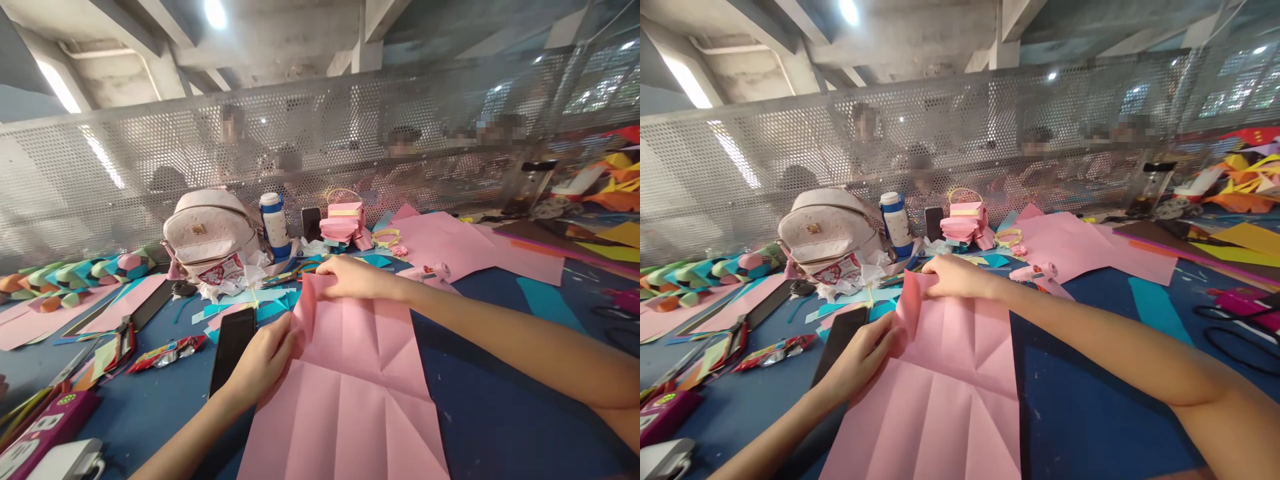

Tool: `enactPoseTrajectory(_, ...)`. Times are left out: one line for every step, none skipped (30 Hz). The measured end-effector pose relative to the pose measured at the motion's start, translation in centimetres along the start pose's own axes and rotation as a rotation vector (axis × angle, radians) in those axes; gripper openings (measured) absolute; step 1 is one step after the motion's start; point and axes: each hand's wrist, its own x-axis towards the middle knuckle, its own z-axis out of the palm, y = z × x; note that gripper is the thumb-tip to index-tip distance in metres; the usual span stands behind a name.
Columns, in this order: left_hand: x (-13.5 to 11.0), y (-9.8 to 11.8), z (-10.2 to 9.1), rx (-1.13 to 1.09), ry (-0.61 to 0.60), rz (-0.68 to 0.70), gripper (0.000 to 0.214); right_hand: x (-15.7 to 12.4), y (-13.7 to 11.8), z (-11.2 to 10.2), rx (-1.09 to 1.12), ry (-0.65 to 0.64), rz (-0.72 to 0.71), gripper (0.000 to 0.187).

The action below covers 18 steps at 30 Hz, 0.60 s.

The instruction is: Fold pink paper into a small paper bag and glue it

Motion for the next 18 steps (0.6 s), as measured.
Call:
enactPoseTrajectory(0.0, -0.1, 0.0, -0.010, 0.024, -0.002, 0.030, 0.0, 0.1, 0.0, -0.009, 0.005, 0.009, 0.014)
enactPoseTrajectory(0.0, -0.2, 0.1, -0.025, 0.042, -0.010, 0.028, 0.1, 0.1, 0.0, -0.018, 0.011, 0.018, 0.016)
enactPoseTrajectory(0.0, -0.3, 0.1, -0.046, 0.053, -0.023, 0.027, 0.1, 0.1, 0.1, -0.025, 0.016, 0.027, 0.019)
enactPoseTrajectory(0.1, -0.4, 0.2, -0.072, 0.059, -0.037, 0.026, 0.1, 0.1, 0.1, -0.030, 0.019, 0.034, 0.021)
enactPoseTrajectory(0.1, -0.5, 0.3, -0.103, 0.060, -0.052, 0.026, 0.1, 0.1, 0.1, -0.031, 0.019, 0.041, 0.022)
enactPoseTrajectory(0.2, -0.5, 0.3, -0.137, 0.057, -0.064, 0.026, 0.1, 0.1, 0.1, -0.030, 0.016, 0.046, 0.022)
enactPoseTrajectory(0.3, -0.6, 0.3, -0.172, 0.055, -0.076, 0.027, 0.1, 0.1, 0.2, -0.025, 0.011, 0.049, 0.022)
enactPoseTrajectory(0.4, -0.6, 0.4, -0.206, 0.052, -0.087, 0.028, 0.1, 0.2, 0.2, -0.019, 0.005, 0.050, 0.021)
enactPoseTrajectory(0.5, -0.6, 0.4, -0.238, 0.050, -0.097, 0.029, 0.2, 0.2, 0.2, -0.012, 0.002, 0.050, 0.021)
enactPoseTrajectory(0.6, -0.7, 0.4, -0.269, 0.046, -0.107, 0.030, 0.2, 0.3, 0.2, -0.006, 0.001, 0.048, 0.020)
enactPoseTrajectory(0.7, -0.8, 0.4, -0.299, 0.041, -0.118, 0.030, 0.3, 0.4, 0.3, 0.001, 0.002, 0.044, 0.020)
enactPoseTrajectory(0.8, -0.8, 0.4, -0.327, 0.035, -0.131, 0.031, 0.4, 0.5, 0.3, 0.008, 0.005, 0.041, 0.021)
enactPoseTrajectory(0.9, -1.0, 0.4, -0.351, 0.026, -0.145, 0.032, 0.5, 0.7, 0.4, 0.016, 0.009, 0.038, 0.021)
enactPoseTrajectory(0.9, -1.1, 0.4, -0.372, 0.017, -0.159, 0.033, 0.6, 0.9, 0.4, 0.024, 0.014, 0.037, 0.023)
enactPoseTrajectory(1.0, -1.2, 0.4, -0.384, 0.007, -0.174, 0.034, 0.8, 1.2, 0.4, 0.033, 0.020, 0.039, 0.025)
enactPoseTrajectory(1.0, -1.3, 0.3, -0.391, -0.003, -0.187, 0.034, 0.9, 1.4, 0.5, 0.045, 0.028, 0.044, 0.028)
enactPoseTrajectory(1.0, -1.4, 0.2, -0.392, -0.015, -0.200, 0.034, 1.0, 1.7, 0.5, 0.060, 0.036, 0.051, 0.030)
enactPoseTrajectory(1.1, -1.5, 0.0, -0.391, -0.029, -0.213, 0.034, 1.0, 2.0, 0.6, 0.077, 0.044, 0.062, 0.032)
